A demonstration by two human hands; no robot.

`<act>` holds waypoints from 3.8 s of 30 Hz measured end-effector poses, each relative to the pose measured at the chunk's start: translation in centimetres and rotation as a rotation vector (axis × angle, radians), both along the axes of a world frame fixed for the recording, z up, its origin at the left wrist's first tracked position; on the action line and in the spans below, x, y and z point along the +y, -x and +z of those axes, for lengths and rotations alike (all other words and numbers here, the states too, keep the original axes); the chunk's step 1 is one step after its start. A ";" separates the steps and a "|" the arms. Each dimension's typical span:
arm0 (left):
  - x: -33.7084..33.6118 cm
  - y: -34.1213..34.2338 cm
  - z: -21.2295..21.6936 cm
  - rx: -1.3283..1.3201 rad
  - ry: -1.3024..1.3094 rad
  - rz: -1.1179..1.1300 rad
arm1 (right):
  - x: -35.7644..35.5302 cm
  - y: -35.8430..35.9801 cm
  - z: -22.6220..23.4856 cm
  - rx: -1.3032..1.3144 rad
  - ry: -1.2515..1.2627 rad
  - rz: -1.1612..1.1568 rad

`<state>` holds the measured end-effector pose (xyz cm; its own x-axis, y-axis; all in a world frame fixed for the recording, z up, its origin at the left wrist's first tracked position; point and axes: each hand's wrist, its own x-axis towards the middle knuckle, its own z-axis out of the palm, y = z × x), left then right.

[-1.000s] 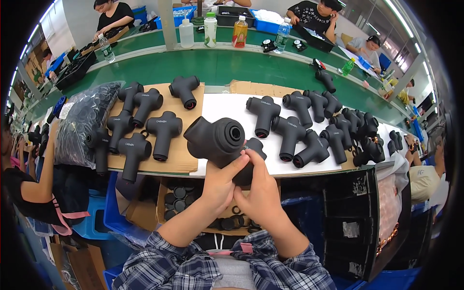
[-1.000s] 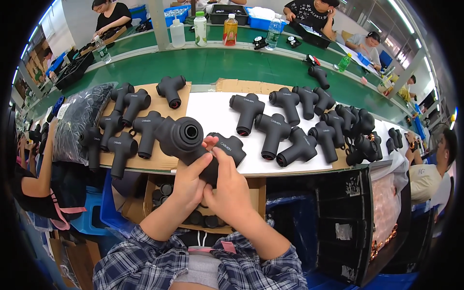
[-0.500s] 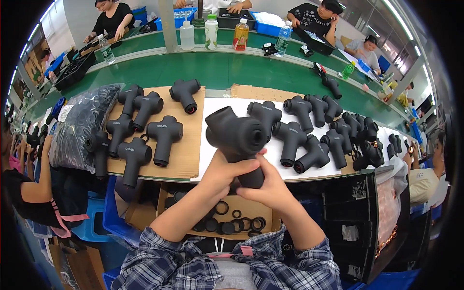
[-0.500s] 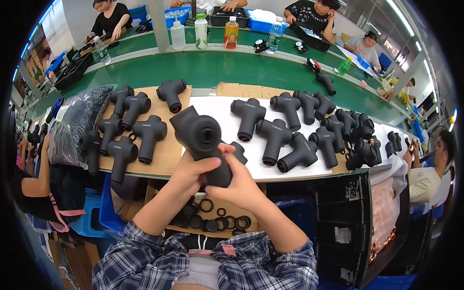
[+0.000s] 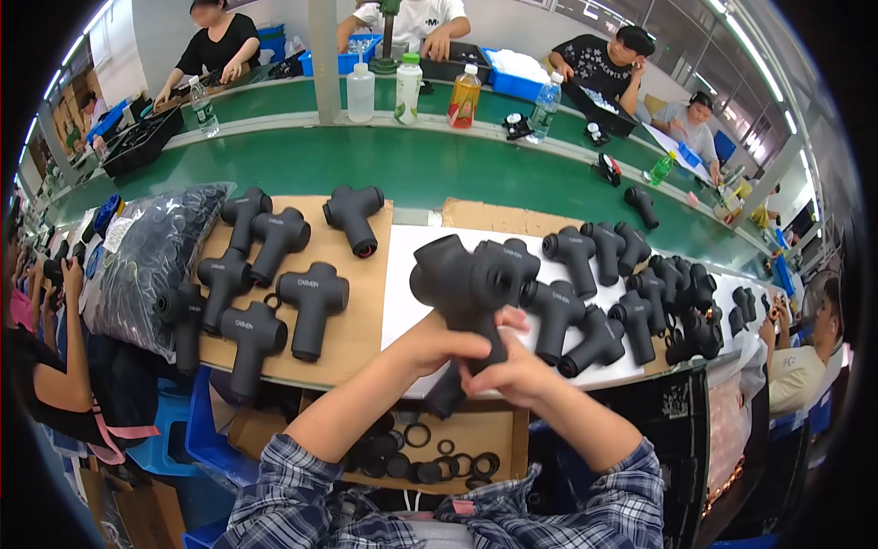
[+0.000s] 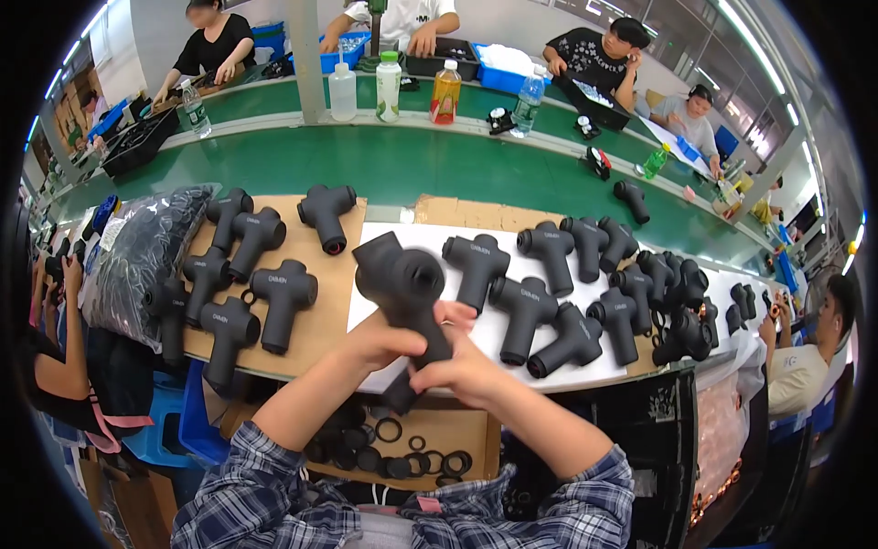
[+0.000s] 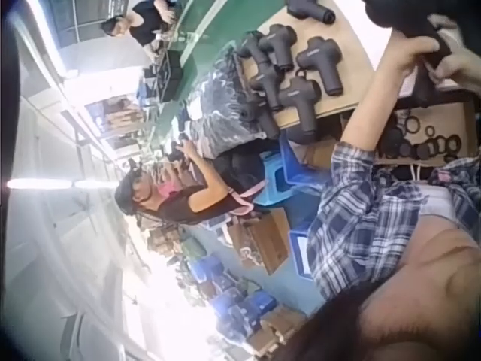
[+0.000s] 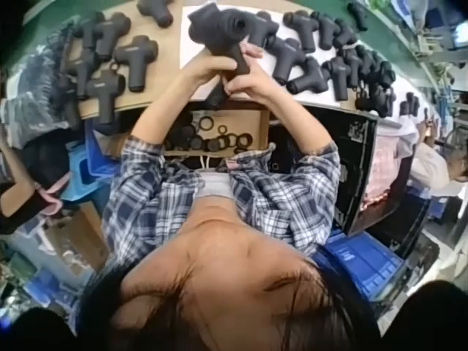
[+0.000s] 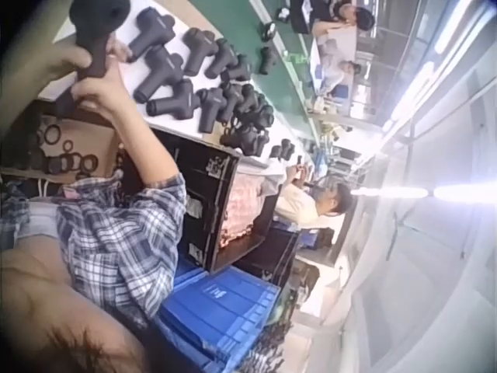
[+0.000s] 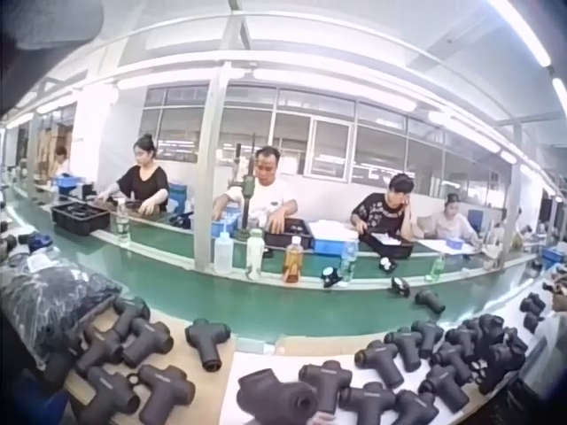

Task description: Assembling components onto portable massage guns at a factory workstation.

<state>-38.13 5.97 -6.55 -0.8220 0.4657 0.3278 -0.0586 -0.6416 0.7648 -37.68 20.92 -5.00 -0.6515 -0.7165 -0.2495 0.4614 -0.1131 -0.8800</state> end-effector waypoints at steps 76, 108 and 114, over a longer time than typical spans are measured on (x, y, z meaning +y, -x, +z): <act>0.3 -2.0 -1.2 0.043 1.660 0.408 | -0.4 -6.4 -7.6 0.214 -0.019 -0.411; 4.1 -11.2 -1.0 -0.643 -0.002 0.524 | 0.9 -11.4 -5.7 1.155 -0.171 -0.977; 4.2 -11.6 -0.4 -0.657 -0.071 0.522 | 0.6 -11.0 -5.4 1.150 -0.102 -1.015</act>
